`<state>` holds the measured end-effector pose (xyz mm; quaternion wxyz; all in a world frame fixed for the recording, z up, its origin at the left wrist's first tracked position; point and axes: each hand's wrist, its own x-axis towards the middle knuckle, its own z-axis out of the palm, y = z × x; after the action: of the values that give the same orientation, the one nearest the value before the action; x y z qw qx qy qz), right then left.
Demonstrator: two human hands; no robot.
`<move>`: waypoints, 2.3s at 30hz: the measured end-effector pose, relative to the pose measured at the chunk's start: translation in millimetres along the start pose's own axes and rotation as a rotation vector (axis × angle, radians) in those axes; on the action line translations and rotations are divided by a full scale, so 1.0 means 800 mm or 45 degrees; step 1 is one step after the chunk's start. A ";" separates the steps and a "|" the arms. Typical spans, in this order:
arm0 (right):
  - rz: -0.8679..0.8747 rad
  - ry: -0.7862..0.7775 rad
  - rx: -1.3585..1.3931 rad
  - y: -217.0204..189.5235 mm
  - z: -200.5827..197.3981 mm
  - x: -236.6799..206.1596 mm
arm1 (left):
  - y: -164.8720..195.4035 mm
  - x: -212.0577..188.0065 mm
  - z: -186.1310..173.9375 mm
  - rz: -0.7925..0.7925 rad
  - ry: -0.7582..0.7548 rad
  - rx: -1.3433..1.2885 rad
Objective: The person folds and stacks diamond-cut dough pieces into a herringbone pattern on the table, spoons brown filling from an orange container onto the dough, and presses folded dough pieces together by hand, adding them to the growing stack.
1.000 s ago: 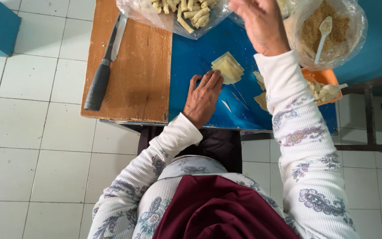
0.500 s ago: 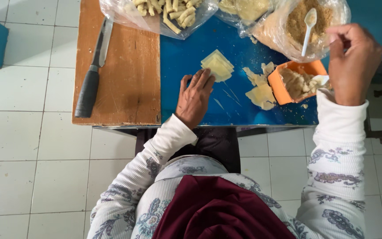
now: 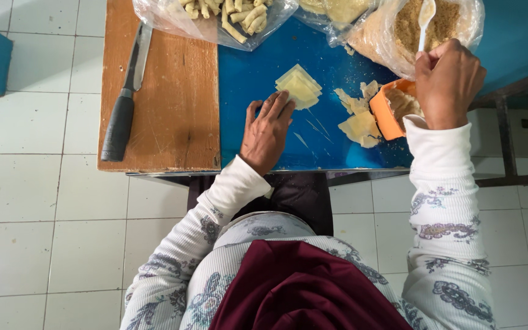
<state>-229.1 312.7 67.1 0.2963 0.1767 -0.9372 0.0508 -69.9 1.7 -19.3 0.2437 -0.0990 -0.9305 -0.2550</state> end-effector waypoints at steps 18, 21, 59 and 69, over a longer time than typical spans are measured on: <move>-0.159 0.179 0.136 -0.014 -0.022 -0.023 | -0.005 0.007 -0.005 -0.165 0.175 -0.324; -0.106 0.125 0.355 -0.021 -0.031 -0.023 | -0.007 0.015 -0.003 -0.270 0.209 -0.238; -0.716 -0.054 0.369 -0.138 -0.015 -0.055 | -0.018 0.048 0.027 -0.417 0.422 -0.662; -0.685 0.012 0.300 -0.126 -0.019 -0.066 | -0.021 0.056 0.030 -0.398 0.356 -0.802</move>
<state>-144.3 237.3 48.6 0.2810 0.4519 -0.8429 0.0795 -123.2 2.8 -21.8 0.2840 0.0099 -0.7680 -0.5739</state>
